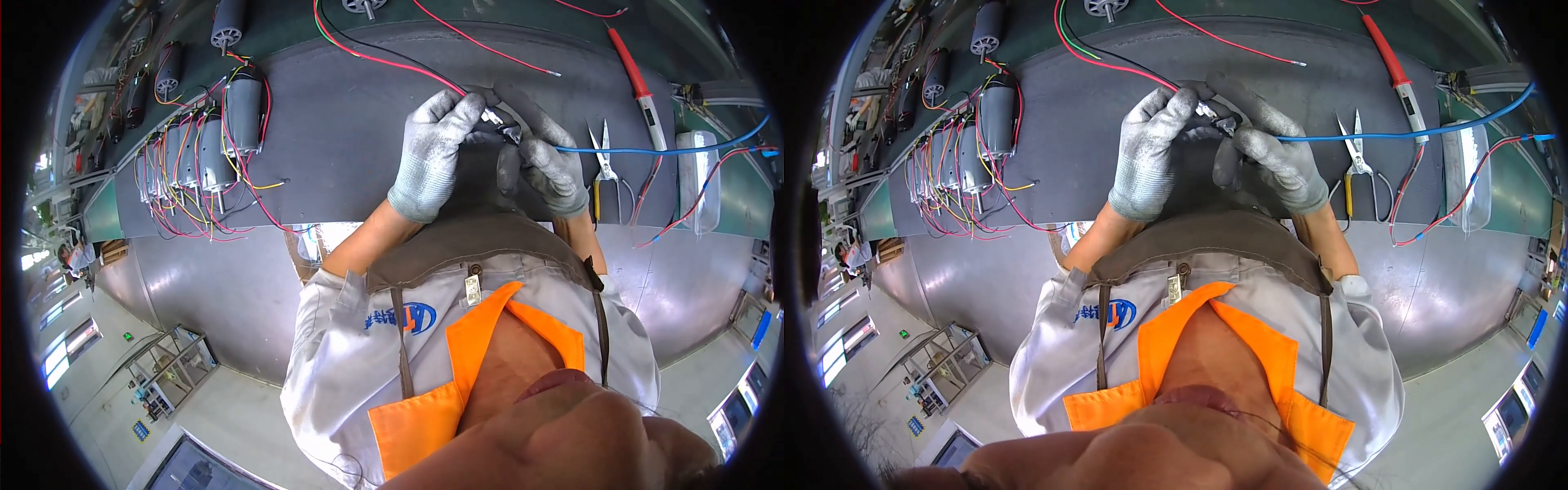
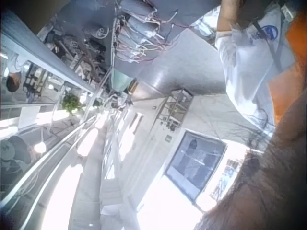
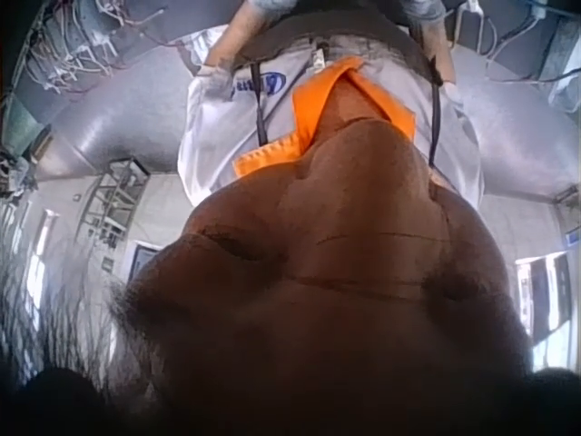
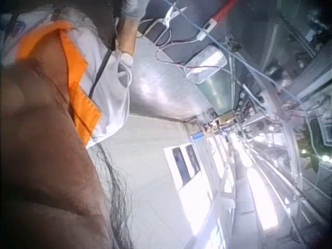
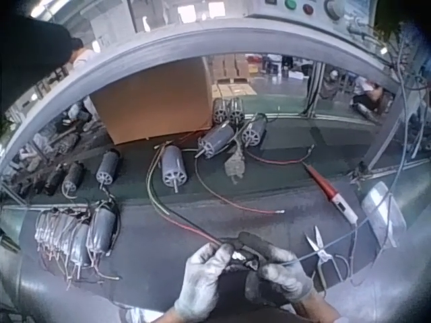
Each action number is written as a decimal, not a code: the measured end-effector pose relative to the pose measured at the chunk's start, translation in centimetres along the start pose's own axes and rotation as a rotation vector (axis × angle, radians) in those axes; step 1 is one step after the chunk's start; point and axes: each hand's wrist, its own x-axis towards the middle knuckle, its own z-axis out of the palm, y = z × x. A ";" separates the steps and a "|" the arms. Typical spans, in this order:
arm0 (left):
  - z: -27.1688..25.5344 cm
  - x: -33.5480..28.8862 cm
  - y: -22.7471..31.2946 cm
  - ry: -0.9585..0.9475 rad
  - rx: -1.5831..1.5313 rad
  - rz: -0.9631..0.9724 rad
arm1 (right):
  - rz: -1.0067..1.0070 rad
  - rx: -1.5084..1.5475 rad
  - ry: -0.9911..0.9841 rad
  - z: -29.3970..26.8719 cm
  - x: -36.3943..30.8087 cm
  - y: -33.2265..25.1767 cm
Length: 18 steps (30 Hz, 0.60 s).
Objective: The person assembles and wires electrical motors by hand on a production line, managing the wires with cable ties and then testing the connections with a multimeter probe. Pliers and scissors are used to manipulate the wires and cable ties.
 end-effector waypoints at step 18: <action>0.2 -0.2 -0.4 -0.027 -0.042 -0.033 | 0.010 0.026 0.009 -0.7 -0.5 0.5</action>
